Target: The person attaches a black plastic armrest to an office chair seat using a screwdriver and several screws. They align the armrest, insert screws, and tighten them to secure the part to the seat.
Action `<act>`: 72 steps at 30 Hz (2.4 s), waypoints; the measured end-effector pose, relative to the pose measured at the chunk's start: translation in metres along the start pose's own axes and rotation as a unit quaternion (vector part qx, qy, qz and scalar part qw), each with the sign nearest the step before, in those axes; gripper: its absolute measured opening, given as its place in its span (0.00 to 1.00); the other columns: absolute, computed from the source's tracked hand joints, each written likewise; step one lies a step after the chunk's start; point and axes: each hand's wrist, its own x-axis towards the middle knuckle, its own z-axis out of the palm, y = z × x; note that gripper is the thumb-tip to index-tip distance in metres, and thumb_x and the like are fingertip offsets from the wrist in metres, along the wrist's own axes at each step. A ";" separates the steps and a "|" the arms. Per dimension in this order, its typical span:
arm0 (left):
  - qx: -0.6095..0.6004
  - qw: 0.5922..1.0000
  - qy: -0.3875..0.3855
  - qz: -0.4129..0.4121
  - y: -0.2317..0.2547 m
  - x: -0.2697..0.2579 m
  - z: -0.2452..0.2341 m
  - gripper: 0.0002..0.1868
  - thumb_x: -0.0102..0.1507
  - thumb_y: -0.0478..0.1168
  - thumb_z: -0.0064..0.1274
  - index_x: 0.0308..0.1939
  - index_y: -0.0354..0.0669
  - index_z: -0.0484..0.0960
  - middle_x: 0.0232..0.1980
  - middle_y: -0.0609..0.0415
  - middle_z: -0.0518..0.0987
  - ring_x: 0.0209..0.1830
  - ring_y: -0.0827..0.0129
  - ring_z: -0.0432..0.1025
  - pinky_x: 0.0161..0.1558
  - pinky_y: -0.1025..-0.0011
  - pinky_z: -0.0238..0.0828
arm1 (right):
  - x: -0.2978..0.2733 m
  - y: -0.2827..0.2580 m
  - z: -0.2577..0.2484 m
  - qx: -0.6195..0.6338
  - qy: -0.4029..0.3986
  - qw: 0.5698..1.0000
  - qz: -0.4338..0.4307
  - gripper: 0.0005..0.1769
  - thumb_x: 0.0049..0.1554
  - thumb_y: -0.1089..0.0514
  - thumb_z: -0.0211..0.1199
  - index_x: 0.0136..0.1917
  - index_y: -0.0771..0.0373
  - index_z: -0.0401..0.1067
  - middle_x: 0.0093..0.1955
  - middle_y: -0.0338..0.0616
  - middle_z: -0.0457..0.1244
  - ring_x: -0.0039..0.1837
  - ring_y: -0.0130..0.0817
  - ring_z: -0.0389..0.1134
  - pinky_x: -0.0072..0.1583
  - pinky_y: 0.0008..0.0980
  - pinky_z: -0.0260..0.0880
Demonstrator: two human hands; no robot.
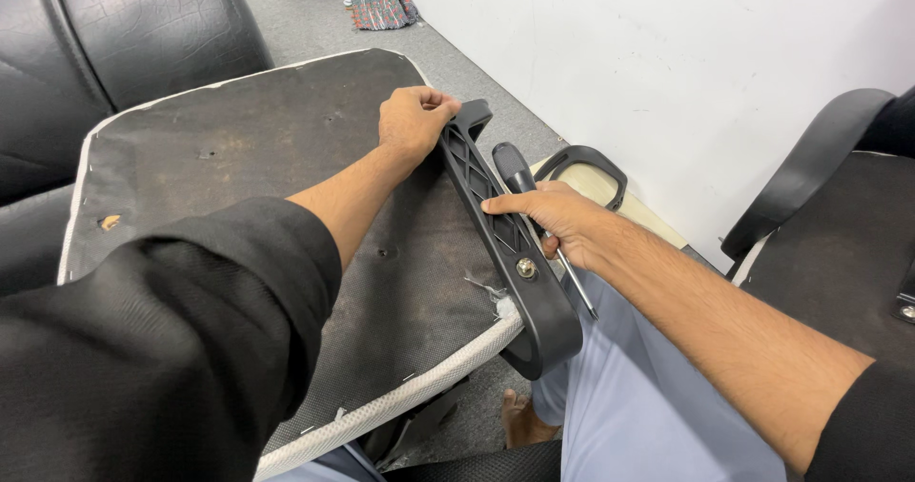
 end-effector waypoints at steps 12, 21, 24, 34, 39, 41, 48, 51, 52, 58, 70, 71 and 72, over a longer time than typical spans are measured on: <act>-0.012 0.999 0.043 0.003 -0.007 0.002 -0.004 0.11 0.60 0.42 0.64 0.45 0.46 0.88 0.40 0.58 0.87 0.37 0.76 0.81 0.45 0.74 0.80 | 0.000 0.001 -0.001 -0.012 -0.001 1.000 -0.008 0.10 0.51 0.55 0.70 0.41 0.63 0.75 0.29 0.40 0.68 0.24 0.19 0.63 0.22 0.16 0.44; 0.012 0.997 -0.013 0.071 -0.018 0.009 -0.004 0.11 0.65 0.43 0.54 0.48 0.46 0.87 0.43 0.55 0.87 0.41 0.73 0.81 0.48 0.70 0.76 | 0.002 0.002 -0.001 -0.008 -0.004 1.000 -0.011 0.10 0.51 0.55 0.70 0.41 0.63 0.75 0.29 0.39 0.68 0.24 0.19 0.63 0.21 0.16 0.44; 0.021 0.996 -0.005 0.086 -0.025 0.009 -0.006 0.13 0.68 0.45 0.52 0.52 0.42 0.82 0.48 0.53 0.85 0.46 0.72 0.79 0.50 0.70 0.75 | 0.002 0.003 -0.001 -0.006 -0.002 1.000 -0.016 0.10 0.51 0.56 0.70 0.41 0.64 0.75 0.29 0.40 0.68 0.24 0.19 0.64 0.21 0.15 0.44; -0.138 0.989 0.041 -0.022 -0.033 0.009 -0.010 0.13 0.68 0.44 0.52 0.51 0.41 0.81 0.45 0.57 0.84 0.41 0.76 0.77 0.47 0.75 0.77 | 0.003 0.003 -0.001 -0.006 0.010 1.000 -0.010 0.10 0.49 0.56 0.70 0.41 0.64 0.75 0.29 0.38 0.67 0.23 0.18 0.62 0.21 0.15 0.41; -0.183 0.983 0.029 -0.007 -0.032 0.009 -0.014 0.13 0.68 0.42 0.51 0.51 0.40 0.83 0.45 0.58 0.85 0.42 0.78 0.78 0.48 0.77 0.78 | 0.003 0.003 0.000 0.007 0.005 1.000 -0.010 0.11 0.49 0.58 0.71 0.42 0.64 0.74 0.31 0.40 0.68 0.24 0.20 0.64 0.21 0.15 0.46; -0.183 0.982 0.039 -0.004 -0.031 0.007 -0.013 0.13 0.68 0.42 0.50 0.50 0.40 0.83 0.45 0.58 0.85 0.41 0.79 0.78 0.47 0.77 0.77 | 0.004 0.001 0.001 0.013 0.005 1.000 -0.008 0.11 0.49 0.58 0.71 0.43 0.65 0.74 0.32 0.42 0.69 0.25 0.21 0.66 0.21 0.15 0.49; -0.211 0.974 0.075 0.018 -0.033 0.001 -0.014 0.12 0.68 0.41 0.51 0.49 0.38 0.82 0.42 0.58 0.85 0.38 0.78 0.78 0.43 0.77 0.80 | 0.002 -0.001 0.003 0.007 0.019 1.000 -0.005 0.12 0.50 0.58 0.70 0.45 0.66 0.74 0.34 0.42 0.69 0.25 0.21 0.66 0.22 0.16 0.49; -0.242 0.968 0.063 0.028 -0.034 0.004 -0.016 0.11 0.68 0.41 0.51 0.48 0.38 0.83 0.41 0.57 0.85 0.36 0.79 0.79 0.41 0.79 0.82 | 0.003 -0.002 0.005 -0.007 0.024 1.000 -0.005 0.12 0.49 0.57 0.70 0.44 0.64 0.74 0.34 0.40 0.69 0.25 0.19 0.64 0.21 0.15 0.45; -0.253 0.965 0.057 0.030 -0.034 0.005 -0.017 0.11 0.68 0.41 0.51 0.48 0.38 0.83 0.40 0.57 0.85 0.36 0.79 0.79 0.40 0.79 0.82 | 0.003 -0.002 0.005 -0.011 0.025 1.000 -0.004 0.12 0.49 0.57 0.69 0.44 0.63 0.73 0.34 0.39 0.69 0.25 0.19 0.64 0.21 0.15 0.46; -0.187 0.981 0.037 0.045 -0.062 0.033 -0.013 0.10 0.66 0.42 0.54 0.43 0.40 0.86 0.39 0.59 0.86 0.35 0.81 0.81 0.39 0.81 0.84 | 0.007 0.002 0.006 -0.030 0.052 0.998 -0.018 0.13 0.50 0.57 0.70 0.44 0.65 0.73 0.33 0.40 0.68 0.27 0.19 0.65 0.24 0.14 0.52; 0.024 0.998 -0.064 0.013 -0.106 0.079 0.008 0.13 0.68 0.48 0.50 0.39 0.44 0.84 0.28 0.57 0.79 0.26 0.74 0.75 0.31 0.73 0.76 | 0.018 -0.005 -0.002 -0.049 0.017 0.999 0.009 0.11 0.49 0.56 0.70 0.39 0.63 0.71 0.31 0.39 0.64 0.25 0.15 0.56 0.22 0.13 0.46; 0.018 0.997 -0.067 0.016 -0.104 0.075 0.007 0.13 0.68 0.48 0.50 0.38 0.45 0.84 0.27 0.59 0.79 0.26 0.75 0.75 0.31 0.73 0.76 | 0.018 -0.005 -0.002 -0.055 0.018 0.998 0.004 0.11 0.49 0.56 0.70 0.39 0.63 0.71 0.31 0.40 0.64 0.25 0.16 0.56 0.22 0.13 0.46; 0.012 0.997 -0.069 0.018 -0.103 0.072 0.004 0.13 0.68 0.48 0.49 0.38 0.45 0.84 0.27 0.60 0.79 0.26 0.76 0.76 0.31 0.74 0.76 | 0.017 -0.006 -0.003 -0.060 0.018 0.998 0.000 0.12 0.49 0.56 0.70 0.39 0.63 0.70 0.31 0.40 0.65 0.25 0.16 0.57 0.22 0.13 0.46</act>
